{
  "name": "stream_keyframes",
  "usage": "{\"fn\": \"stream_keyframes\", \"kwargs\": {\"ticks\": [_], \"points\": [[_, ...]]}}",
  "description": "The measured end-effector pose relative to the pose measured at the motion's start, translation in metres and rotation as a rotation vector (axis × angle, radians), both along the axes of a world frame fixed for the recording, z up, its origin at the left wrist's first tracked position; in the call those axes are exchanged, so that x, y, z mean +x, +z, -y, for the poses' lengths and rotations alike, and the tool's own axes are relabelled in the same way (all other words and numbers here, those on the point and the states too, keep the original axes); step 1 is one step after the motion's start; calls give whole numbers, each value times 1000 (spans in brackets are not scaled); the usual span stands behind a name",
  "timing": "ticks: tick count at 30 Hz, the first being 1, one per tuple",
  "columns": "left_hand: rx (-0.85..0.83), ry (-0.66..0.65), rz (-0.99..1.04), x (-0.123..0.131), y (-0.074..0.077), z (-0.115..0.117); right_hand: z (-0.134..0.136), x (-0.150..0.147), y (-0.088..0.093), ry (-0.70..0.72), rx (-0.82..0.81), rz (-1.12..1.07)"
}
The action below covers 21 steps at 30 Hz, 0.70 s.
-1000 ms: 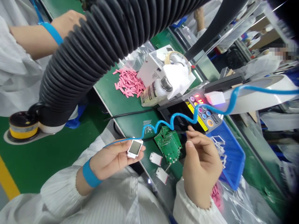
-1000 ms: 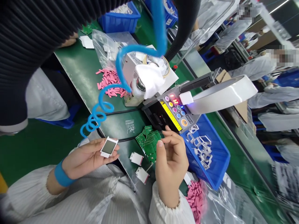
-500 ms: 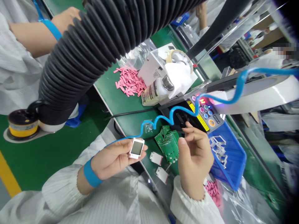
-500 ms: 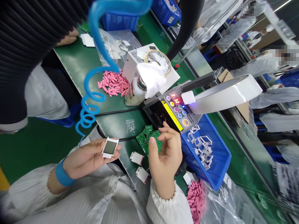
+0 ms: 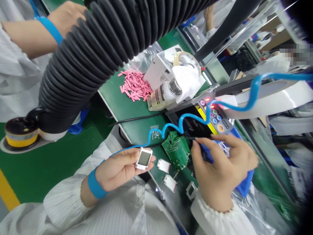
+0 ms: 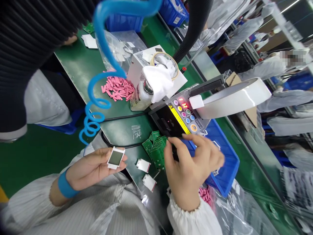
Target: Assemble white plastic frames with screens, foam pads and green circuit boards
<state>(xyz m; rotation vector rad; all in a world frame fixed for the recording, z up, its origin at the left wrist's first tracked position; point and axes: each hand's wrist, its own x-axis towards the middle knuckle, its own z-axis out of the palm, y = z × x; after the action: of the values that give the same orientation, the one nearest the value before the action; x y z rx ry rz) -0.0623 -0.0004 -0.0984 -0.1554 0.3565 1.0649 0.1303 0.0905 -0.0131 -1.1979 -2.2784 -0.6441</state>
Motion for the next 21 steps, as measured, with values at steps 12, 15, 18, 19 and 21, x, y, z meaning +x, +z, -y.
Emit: {"fn": "stream_keyframes", "kwargs": {"ticks": [12, 15, 18, 19, 21], "points": [[34, -40, 66, 7, 6, 5, -38, -10, 13, 148, 242, 350], [32, -58, 59, 7, 9, 8, -37, -11, 16, 184, 192, 386], [30, -72, 51, 8, 9, 11, -38, -10, 18, 219, 93, 396], [29, -73, 51, 9, 9, 12, -39, -10, 18, 222, 52, 406], [27, -74, 49, 10, 9, 13, -40, -8, 17, 226, -33, 434]]}}
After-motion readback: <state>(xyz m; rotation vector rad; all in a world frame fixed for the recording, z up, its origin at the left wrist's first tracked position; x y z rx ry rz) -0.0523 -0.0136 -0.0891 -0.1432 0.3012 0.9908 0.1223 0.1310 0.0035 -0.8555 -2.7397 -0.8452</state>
